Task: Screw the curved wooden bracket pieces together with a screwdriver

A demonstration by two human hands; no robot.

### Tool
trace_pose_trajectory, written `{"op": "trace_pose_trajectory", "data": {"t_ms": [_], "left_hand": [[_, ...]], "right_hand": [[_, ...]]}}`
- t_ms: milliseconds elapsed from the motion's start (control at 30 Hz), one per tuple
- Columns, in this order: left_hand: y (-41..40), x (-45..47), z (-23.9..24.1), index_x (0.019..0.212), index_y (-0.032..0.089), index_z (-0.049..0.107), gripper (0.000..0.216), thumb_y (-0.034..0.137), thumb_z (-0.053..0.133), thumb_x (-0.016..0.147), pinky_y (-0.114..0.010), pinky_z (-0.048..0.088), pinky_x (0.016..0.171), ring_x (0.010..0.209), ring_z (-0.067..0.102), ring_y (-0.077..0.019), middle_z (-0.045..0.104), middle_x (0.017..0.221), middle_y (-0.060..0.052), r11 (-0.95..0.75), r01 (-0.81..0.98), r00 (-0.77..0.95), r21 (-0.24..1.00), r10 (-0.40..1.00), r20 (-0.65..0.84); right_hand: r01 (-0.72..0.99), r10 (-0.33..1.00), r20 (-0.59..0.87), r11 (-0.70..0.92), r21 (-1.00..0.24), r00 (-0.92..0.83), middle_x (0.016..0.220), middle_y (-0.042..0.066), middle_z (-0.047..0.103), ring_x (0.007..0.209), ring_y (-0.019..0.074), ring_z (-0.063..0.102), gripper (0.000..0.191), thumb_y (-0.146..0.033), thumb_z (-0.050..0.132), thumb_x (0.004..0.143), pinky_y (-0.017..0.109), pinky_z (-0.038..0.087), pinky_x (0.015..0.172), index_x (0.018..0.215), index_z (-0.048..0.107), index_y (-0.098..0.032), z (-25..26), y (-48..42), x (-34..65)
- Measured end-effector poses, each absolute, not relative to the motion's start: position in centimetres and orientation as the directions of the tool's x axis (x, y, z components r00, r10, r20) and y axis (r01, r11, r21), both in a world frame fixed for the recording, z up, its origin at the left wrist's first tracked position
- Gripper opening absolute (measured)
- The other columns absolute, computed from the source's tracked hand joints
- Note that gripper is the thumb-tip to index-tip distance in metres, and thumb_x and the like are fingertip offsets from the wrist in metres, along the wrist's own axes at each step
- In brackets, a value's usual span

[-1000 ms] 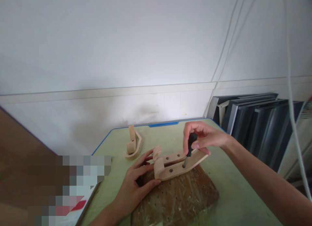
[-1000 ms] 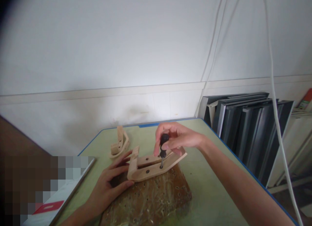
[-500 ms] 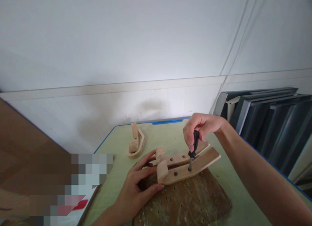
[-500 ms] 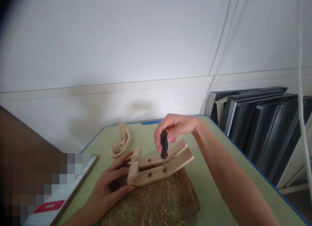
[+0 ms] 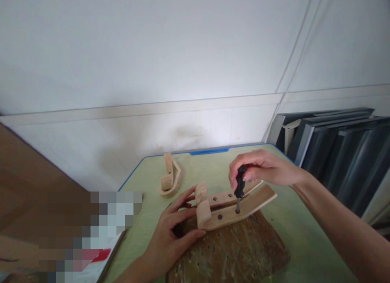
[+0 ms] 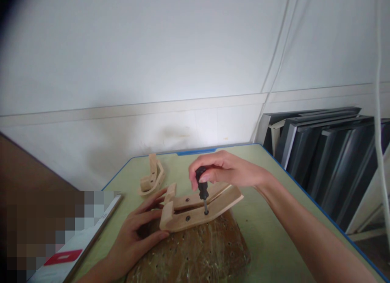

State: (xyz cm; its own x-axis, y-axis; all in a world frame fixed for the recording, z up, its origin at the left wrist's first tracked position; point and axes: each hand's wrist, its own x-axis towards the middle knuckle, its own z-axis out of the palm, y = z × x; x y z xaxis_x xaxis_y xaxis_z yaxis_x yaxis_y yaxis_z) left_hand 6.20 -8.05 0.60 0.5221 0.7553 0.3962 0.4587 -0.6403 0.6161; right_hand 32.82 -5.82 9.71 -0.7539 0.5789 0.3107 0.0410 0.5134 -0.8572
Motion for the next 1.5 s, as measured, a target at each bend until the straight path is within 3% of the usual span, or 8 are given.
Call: {"op": "trace_pose_trajectory", "data": {"t_ms": [267,667,1100,1367,1500], "left_hand": [[-8.3,6.3,0.9,0.096,0.025,0.067,0.027,0.031,0.065,0.069,-0.040,0.045,0.089,0.106,0.054,-0.0254,0.042,0.134,-0.008,-0.622,0.488,0.513,0.612,0.772,0.376],[-8.4,6.4,0.9,0.095,0.025,0.067,0.026,0.030,0.065,0.069,-0.039,0.047,0.088,0.105,0.055,-0.0250,0.043,0.133,-0.007,-0.633,0.474,0.515,0.612,0.763,0.391],[-8.6,6.3,1.1,0.095,0.024,0.067,0.026,0.031,0.064,0.070,-0.039,0.046,0.089,0.106,0.054,-0.0249,0.042,0.133,-0.008,-0.635,0.480,0.517,0.605,0.762,0.389],[-8.5,6.2,0.8,0.096,0.024,0.067,0.027,0.030,0.065,0.070,-0.038,0.044,0.091,0.107,0.053,-0.0240,0.040,0.134,-0.008,-0.638,0.467,0.519,0.612,0.758,0.394],[-8.5,5.9,0.8,0.096,0.024,0.067,0.027,0.030,0.065,0.070,-0.037,0.043,0.092,0.107,0.053,-0.0238,0.041,0.134,-0.009,-0.632,0.460,0.526,0.624,0.760,0.382]], "right_hand": [[0.098,0.683,0.363,0.536,-0.838,-0.634,0.082,0.004,0.061,0.073,0.0111,0.054,0.014,-0.023,0.047,0.086,0.025,0.042,0.062,0.092,0.056,-0.014,8.7,-7.0,33.4],[0.233,0.756,0.430,0.592,-0.772,-0.494,0.082,0.004,0.060,0.074,0.0119,0.054,0.013,-0.021,0.048,0.085,0.024,0.040,0.065,0.089,0.058,-0.015,9.0,-10.9,31.9],[0.300,0.884,0.436,0.468,-0.831,-0.169,0.069,0.000,0.053,0.057,0.0089,0.043,0.012,-0.027,0.057,0.079,0.022,0.032,0.049,0.079,0.056,-0.015,7.2,-11.4,31.1],[0.326,0.887,0.428,0.462,-0.825,-0.173,0.070,0.001,0.054,0.063,0.0103,0.047,0.015,-0.029,0.057,0.079,0.023,0.035,0.052,0.077,0.054,-0.015,7.4,-10.8,30.6],[0.313,0.888,0.373,0.447,-0.838,-0.268,0.073,0.002,0.058,0.054,0.0074,0.045,0.017,-0.030,0.056,0.079,0.020,0.035,0.045,0.086,0.053,-0.014,8.1,-10.2,31.4]]}}
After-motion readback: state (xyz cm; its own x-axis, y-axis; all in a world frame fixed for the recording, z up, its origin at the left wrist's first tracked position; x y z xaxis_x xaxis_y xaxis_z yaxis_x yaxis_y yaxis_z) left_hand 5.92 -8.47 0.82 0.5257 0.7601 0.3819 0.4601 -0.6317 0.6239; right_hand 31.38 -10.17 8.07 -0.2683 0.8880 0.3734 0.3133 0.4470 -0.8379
